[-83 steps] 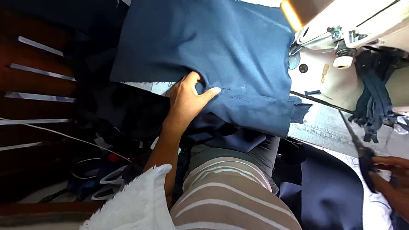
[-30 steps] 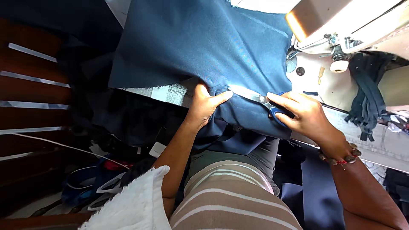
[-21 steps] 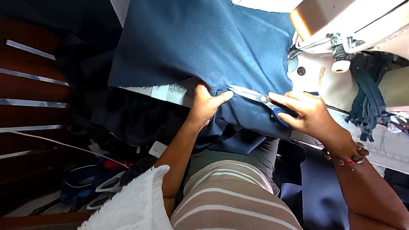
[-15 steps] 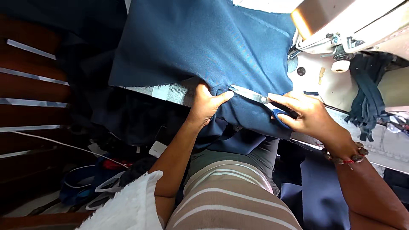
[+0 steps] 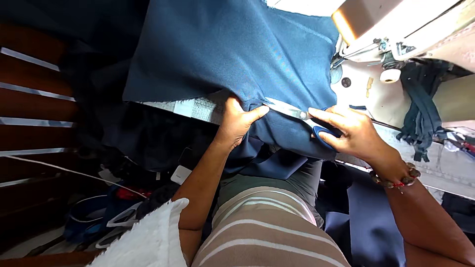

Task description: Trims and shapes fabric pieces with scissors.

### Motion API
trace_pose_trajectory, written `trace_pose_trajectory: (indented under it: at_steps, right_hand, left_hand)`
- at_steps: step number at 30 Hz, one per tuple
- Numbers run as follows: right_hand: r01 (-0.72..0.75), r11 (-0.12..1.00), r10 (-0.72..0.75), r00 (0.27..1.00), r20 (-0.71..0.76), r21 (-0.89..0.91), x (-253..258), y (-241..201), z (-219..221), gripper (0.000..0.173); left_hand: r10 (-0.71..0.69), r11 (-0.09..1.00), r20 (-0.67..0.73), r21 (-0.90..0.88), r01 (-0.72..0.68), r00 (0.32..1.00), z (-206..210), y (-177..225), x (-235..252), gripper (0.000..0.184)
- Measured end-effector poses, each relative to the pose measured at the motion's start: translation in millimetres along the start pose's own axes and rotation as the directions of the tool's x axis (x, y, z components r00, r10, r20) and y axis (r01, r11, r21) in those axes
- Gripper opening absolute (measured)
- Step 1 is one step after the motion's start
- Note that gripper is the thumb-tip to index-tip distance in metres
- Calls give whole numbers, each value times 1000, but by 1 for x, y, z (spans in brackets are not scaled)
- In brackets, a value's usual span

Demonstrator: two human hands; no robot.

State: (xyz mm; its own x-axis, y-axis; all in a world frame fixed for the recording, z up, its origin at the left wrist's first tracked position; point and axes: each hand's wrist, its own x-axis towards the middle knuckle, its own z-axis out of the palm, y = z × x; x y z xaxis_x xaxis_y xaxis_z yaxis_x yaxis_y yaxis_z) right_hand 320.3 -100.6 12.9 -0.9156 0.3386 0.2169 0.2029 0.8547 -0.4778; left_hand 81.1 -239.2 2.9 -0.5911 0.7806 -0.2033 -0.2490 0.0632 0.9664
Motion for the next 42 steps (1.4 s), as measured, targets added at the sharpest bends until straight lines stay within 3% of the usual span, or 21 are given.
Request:
trace_pose_trajectory:
  at_steps: [27, 33, 42]
  right_hand:
    - [21, 999, -21, 999, 27, 33, 4, 0, -8, 43]
    - [-16, 998, 17, 1000, -9, 65, -2, 8, -4, 49]
    - [-13, 998, 12, 1000, 6, 54, -1, 6, -2, 45]
  left_hand:
    - [-41, 999, -3, -7, 41, 999, -1, 2, 0, 51]
    - [-13, 999, -15, -30, 13, 1000, -2, 0, 1, 56]
    - [34, 996, -61, -76, -38, 998, -1, -4, -1, 47]
